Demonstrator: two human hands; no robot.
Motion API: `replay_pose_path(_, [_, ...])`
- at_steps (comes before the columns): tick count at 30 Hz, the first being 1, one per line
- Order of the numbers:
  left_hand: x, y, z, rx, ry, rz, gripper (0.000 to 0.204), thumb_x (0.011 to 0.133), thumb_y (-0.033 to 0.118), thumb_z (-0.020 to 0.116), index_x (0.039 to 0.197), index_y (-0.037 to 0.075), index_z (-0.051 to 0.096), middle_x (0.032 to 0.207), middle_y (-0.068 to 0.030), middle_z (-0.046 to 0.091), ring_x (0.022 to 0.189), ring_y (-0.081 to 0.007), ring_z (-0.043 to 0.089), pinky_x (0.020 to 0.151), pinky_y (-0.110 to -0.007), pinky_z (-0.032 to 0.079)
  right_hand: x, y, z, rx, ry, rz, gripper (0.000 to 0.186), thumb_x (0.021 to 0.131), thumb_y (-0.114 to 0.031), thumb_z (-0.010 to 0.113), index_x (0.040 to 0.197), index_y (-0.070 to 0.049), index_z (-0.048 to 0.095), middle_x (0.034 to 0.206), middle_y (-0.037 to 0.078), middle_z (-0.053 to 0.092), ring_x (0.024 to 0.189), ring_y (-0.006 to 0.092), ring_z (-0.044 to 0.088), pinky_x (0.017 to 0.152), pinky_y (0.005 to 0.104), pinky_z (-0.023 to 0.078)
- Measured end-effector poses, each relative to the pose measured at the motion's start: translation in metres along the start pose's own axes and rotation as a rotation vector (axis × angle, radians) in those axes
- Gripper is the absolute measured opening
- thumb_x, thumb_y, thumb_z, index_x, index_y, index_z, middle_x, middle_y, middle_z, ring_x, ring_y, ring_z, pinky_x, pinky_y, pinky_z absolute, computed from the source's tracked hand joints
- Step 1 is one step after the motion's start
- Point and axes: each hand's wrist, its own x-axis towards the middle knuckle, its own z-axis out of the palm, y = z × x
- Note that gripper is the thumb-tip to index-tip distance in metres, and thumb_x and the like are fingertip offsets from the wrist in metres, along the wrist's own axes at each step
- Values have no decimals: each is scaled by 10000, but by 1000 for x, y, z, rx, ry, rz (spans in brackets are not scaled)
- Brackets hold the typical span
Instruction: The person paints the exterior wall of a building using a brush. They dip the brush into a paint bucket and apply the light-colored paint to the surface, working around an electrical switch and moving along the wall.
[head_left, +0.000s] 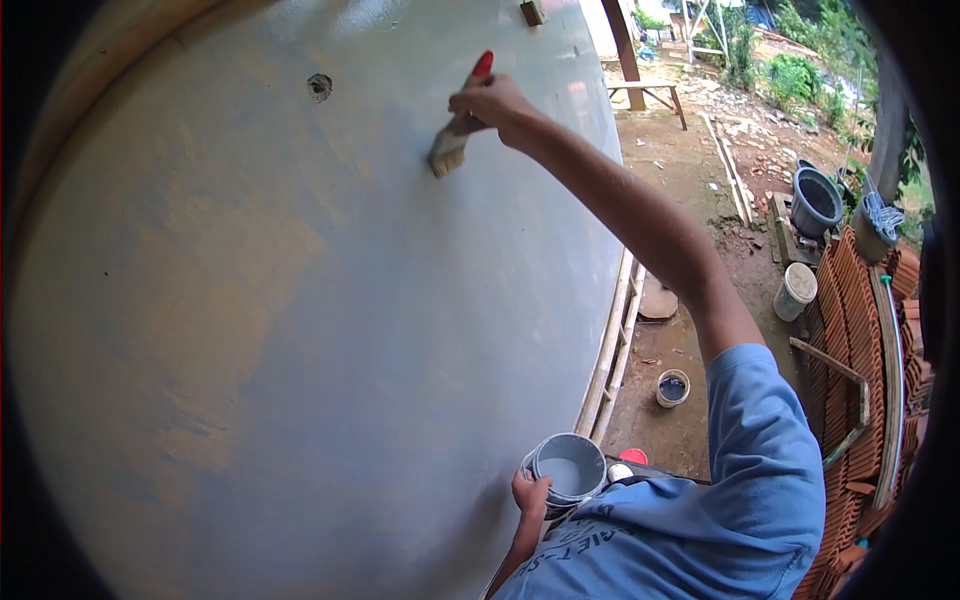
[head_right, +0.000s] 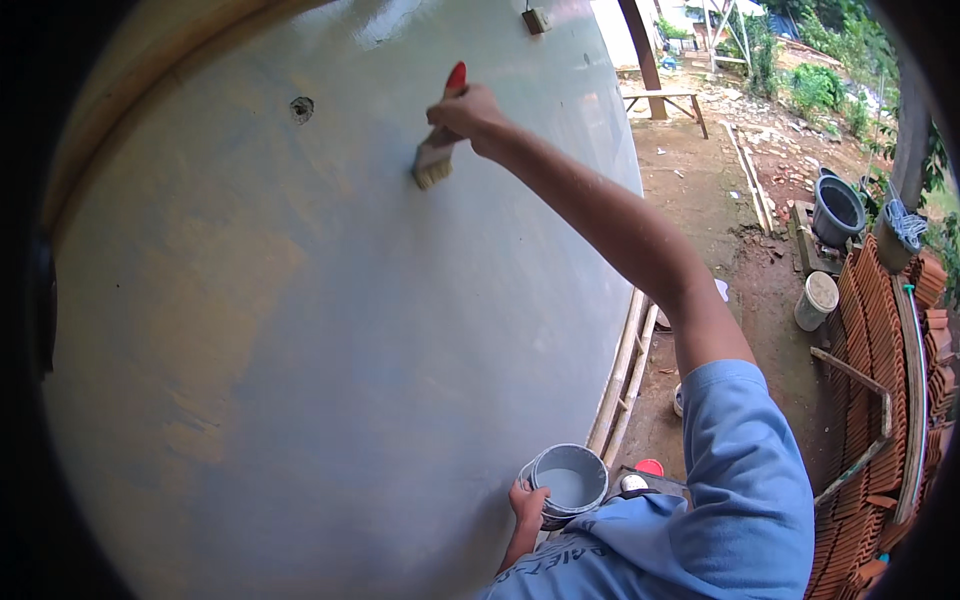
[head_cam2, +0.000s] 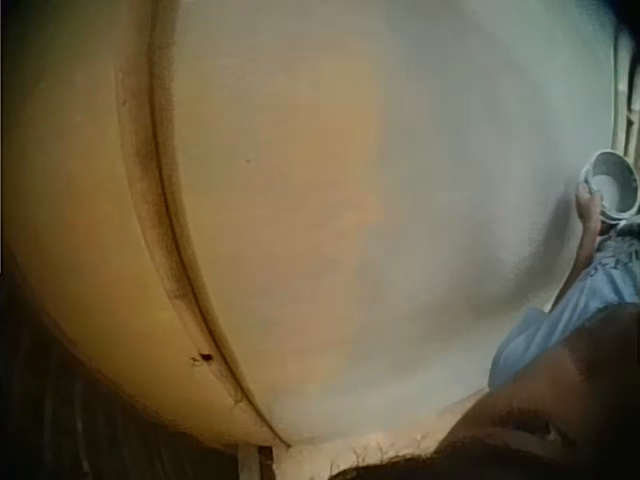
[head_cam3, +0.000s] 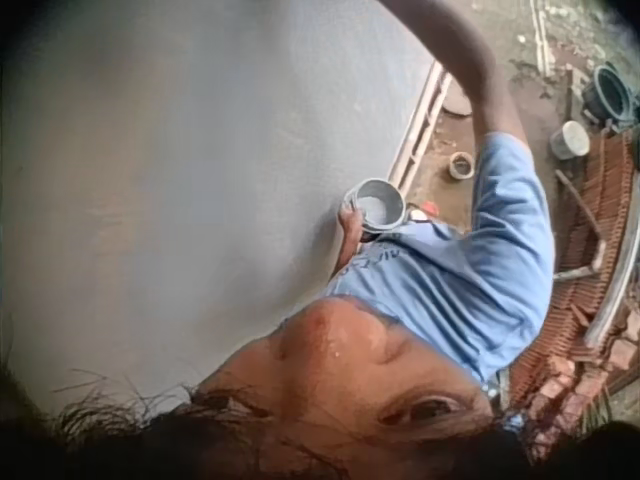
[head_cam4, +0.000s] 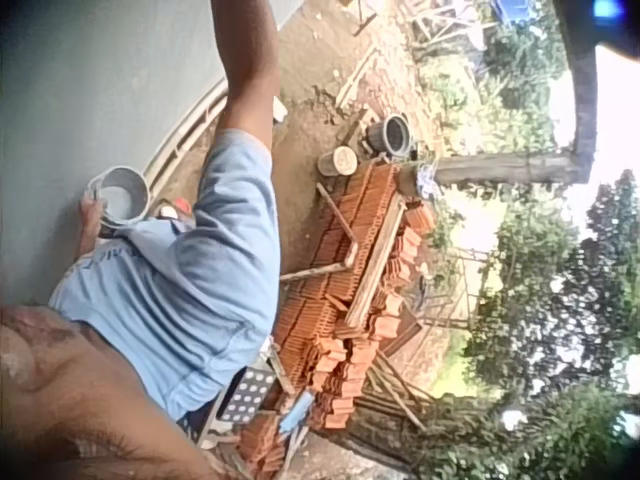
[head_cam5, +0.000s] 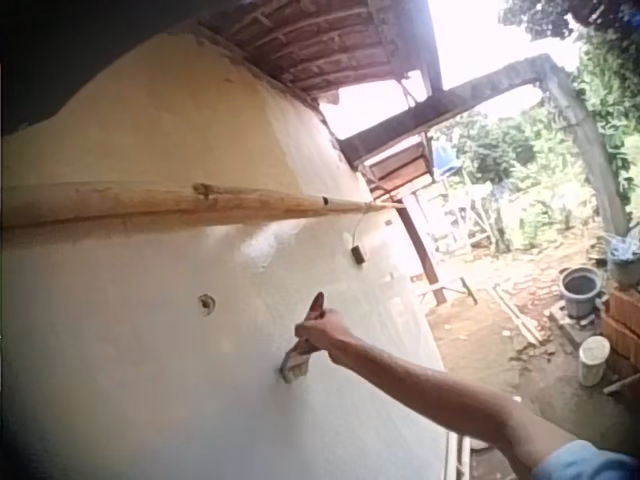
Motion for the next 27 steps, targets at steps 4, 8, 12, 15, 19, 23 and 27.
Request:
replay_pose_path(4, [-11, 20, 11, -187, -5, -38, 387, 538, -87, 698, 857, 22, 507, 814, 7, 485, 712, -116, 512, 601, -268, 423, 71, -146, 30, 297, -24, -407, 196, 832, -8, 707, 948, 59, 565, 916, 184, 671, 785, 288, 720, 686, 382, 651])
replay_pose_path(8, [-14, 14, 4, -135, 5, -160, 479, 572, -78, 692, 1017, -80, 518, 1191, -257, 607, 970, -226, 662, 633, -284, 528, 94, -158, 48, 620, -79, -646, 155, 882, -49, 683, 945, 34, 569, 909, 152, 671, 792, 259, 711, 729, 358, 637])
replay_pose_path(12, [-8, -8, 4, -158, 72, -140, 492, 578, -73, 696, 1039, -90, 524, 1280, -313, 575, 999, -241, 662, 635, -298, 537, 49, -32, 40, 813, -106, -538, 217, 837, 19, 704, 949, 63, 524, 976, 218, 658, 861, 307, 717, 781, 396, 651])
replay_pose_path(15, [-5, -4, 0, -168, 76, -111, 471, 574, -59, 704, 1013, -81, 536, 1166, -261, 626, 942, -237, 667, 659, -296, 525, -43, 92, -14, 667, -20, -246, 181, 911, -51, 680, 894, -6, 505, 970, 157, 634, 952, 230, 681, 895, 375, 611])
replay_pose_path(19, [2, 7, 3, 20, -3, -135, 439, 558, -23, 724, 962, -67, 557, 935, -134, 640, 884, -189, 636, 735, -284, 508, -147, 216, -109, 227, 52, 85, 182, 859, 1, 659, 779, -28, 498, 800, 120, 661, 738, 206, 710, 681, 360, 637])
replay_pose_path(23, [27, -22, -3, 29, 1, -10, 481, 546, -22, 733, 991, -79, 559, 995, -168, 649, 963, -215, 653, 800, -291, 514, -124, 211, -117, -189, -111, 299, 160, 831, -12, 664, 751, -2, 527, 765, 120, 657, 694, 211, 708, 633, 342, 637])
replay_pose_path(27, [39, -31, -1, -37, -30, -36, 515, 548, -26, 734, 1022, -99, 549, 1101, -236, 646, 1112, -255, 639, 902, -302, 502, -16, 98, -65, -133, -194, 18, 153, 802, -47, 713, 857, 58, 615, 797, 141, 674, 674, 242, 714, 618, 340, 620])
